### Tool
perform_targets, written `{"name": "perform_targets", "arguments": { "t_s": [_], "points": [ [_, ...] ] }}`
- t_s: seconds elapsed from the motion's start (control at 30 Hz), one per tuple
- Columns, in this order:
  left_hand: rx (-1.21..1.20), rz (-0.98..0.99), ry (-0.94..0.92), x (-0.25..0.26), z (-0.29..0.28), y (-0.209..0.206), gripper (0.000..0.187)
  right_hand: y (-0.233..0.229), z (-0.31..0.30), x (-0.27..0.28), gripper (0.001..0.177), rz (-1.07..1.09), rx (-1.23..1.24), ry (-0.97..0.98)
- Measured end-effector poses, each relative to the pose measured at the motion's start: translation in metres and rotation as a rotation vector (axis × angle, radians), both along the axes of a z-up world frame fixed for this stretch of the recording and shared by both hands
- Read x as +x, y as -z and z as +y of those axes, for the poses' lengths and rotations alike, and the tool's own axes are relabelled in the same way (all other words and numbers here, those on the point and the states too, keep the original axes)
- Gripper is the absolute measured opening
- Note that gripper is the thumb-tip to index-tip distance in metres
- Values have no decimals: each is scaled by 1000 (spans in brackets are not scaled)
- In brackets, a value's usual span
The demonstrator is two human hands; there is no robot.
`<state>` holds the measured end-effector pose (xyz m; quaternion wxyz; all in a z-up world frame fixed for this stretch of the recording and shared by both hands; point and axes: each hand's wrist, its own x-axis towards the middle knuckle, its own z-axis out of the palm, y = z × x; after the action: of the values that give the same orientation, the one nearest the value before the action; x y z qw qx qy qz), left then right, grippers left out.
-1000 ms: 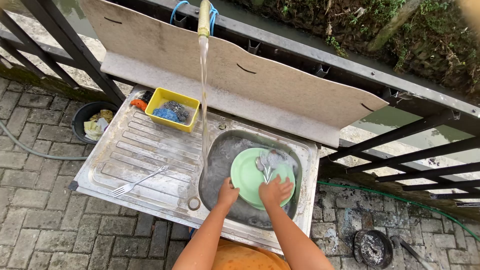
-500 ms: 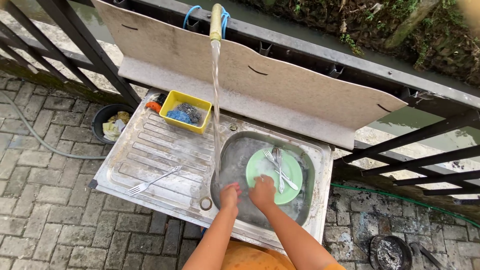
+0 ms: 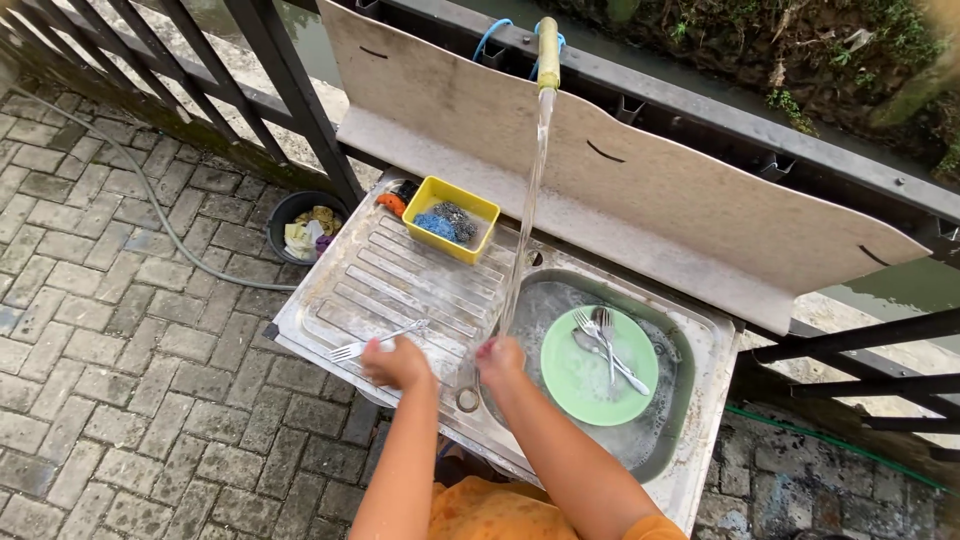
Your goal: Washing and rinsing plates, spoons, and forks in an outdoor sink using a sponge.
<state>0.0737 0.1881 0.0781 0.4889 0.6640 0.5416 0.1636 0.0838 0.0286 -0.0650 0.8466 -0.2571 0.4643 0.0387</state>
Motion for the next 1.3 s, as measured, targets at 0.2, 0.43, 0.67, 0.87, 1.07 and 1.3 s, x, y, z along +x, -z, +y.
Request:
{"name": "perform_targets", "arguments": {
  "t_s": [0.2,0.43,0.67,0.87,1.07,1.3],
  "points": [
    [185,338,69,-5,64,-9,78,-20,-1,-8,24,112,26,3],
    [383,385,293,-18,16,-7,80,-133,8,6,42,24,299,-196],
    [273,42,673,-25,-64,-22,92,-59,-7,6,17,-25,125,-64],
    [-47,-271,800,-20,-122,89,19,-97,-33,-12,24,-181,-120,78],
    [-746,-202,711,-34,-186,82,4,-180,-60,-39,24,-172,-588,-117],
    [-34,-340,1393,-11,-189,76,13,-227,-51,-53,26,-224,-1370,-278]
  ]
}}
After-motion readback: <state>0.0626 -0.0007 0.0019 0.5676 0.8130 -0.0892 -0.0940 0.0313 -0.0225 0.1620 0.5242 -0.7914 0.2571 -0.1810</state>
